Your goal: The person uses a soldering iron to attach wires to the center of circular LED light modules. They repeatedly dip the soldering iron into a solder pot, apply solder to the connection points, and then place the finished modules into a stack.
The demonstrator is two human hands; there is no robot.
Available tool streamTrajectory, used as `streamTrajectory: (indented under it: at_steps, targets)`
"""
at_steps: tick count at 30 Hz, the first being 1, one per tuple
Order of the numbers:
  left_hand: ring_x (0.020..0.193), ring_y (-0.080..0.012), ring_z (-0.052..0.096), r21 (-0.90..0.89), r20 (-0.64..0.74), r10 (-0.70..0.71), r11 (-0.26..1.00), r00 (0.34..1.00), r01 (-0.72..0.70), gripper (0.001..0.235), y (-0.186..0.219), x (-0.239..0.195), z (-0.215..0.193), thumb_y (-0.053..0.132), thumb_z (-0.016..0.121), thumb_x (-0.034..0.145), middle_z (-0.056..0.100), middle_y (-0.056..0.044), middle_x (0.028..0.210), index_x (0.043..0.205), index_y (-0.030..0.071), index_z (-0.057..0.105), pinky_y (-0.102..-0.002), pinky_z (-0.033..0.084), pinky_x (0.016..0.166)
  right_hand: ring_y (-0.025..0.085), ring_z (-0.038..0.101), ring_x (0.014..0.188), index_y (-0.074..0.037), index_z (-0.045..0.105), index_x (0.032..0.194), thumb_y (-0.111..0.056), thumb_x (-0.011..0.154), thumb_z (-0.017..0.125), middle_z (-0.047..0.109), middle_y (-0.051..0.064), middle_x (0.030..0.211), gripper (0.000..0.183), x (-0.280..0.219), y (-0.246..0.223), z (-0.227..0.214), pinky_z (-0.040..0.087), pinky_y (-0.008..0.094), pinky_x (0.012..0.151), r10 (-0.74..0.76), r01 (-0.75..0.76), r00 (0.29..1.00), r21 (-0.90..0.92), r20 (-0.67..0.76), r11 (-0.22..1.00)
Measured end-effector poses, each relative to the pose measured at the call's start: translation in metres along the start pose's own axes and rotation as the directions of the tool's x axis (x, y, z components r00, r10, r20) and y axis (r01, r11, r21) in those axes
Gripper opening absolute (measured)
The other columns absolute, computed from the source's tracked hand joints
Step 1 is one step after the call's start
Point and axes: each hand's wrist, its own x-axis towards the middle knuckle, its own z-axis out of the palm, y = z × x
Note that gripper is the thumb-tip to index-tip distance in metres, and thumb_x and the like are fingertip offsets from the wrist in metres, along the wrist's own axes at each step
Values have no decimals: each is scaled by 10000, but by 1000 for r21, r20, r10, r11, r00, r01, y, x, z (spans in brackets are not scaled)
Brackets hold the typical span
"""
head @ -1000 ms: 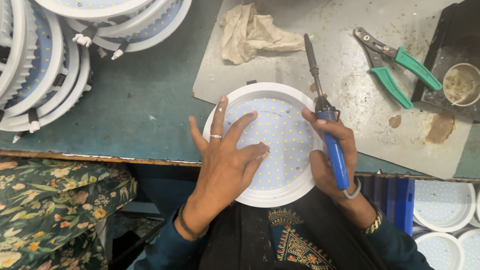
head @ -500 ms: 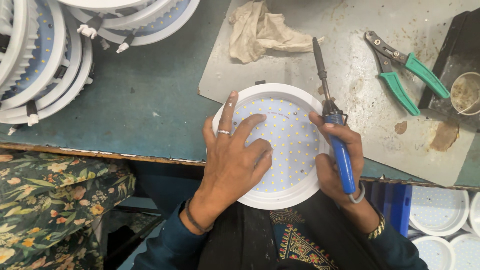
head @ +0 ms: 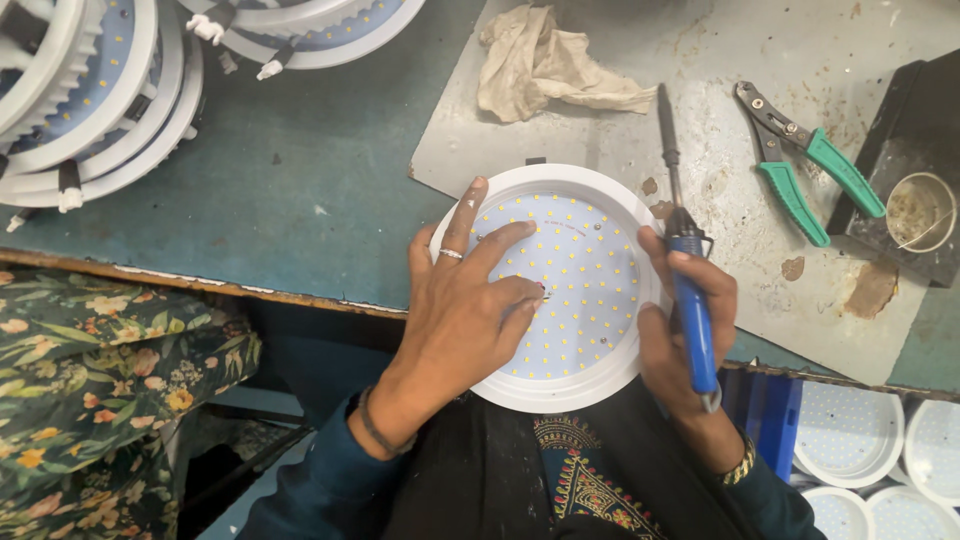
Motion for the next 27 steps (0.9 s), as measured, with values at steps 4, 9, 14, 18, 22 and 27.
streamTrajectory:
  at_steps: [4,9,14,18,22,27]
  targets:
    - [1506,-396,279,-3,-8,-37,999,999,37,30,2,1,2,209,807,779,622,-49,1374,794,186,819,-675,227,1073,387,541,1460,-37,356,1435,126,1020,472,438,303,1583,461,-13,-4,-11,444,441,1250,28,-26,995,17,-91,999]
    - [1504,-394,284,-11,-20,-52,999,998,52,30,2,1,4,195,809,763,630,-52,1363,770,166,813,-642,237,1065,343,684,1198,-15,406,1520,-200,1140,542,558,219,1394,444,-24,8,-37,594,439,1052,-159,148,965,-67,-207,987]
    - [1509,-390,289,-15,-45,-45,999,998,45,50,2,1,7,198,809,775,631,-54,1363,763,150,808,-616,247,1066,334,706,932,19,454,1451,-375,1115,608,594,179,1218,540,-31,26,-69,649,383,712,-315,323,873,-41,-372,945]
    - [1505,-387,296,-9,-53,-43,999,998,43,39,2,0,8,184,805,761,633,-56,1358,739,152,804,-606,251,1059,296,690,701,60,483,1300,-343,1147,587,595,217,1014,444,-39,26,-92,614,346,591,-266,277,856,-39,-444,960]
    - [1509,-386,285,-1,-47,-47,999,998,47,41,2,1,8,183,805,754,627,-56,1362,734,148,800,-603,245,1059,261,674,647,67,553,1160,-246,1061,635,630,237,860,338,-41,19,-96,602,346,603,-292,297,863,-54,-411,953]
    - [1505,-388,271,-14,-36,-57,998,998,57,23,1,1,7,178,802,733,617,-66,1364,720,159,798,-610,234,1066,224,647,682,149,647,981,-176,976,660,672,253,888,326,-45,-7,-79,532,267,653,4,28,962,113,-273,993]
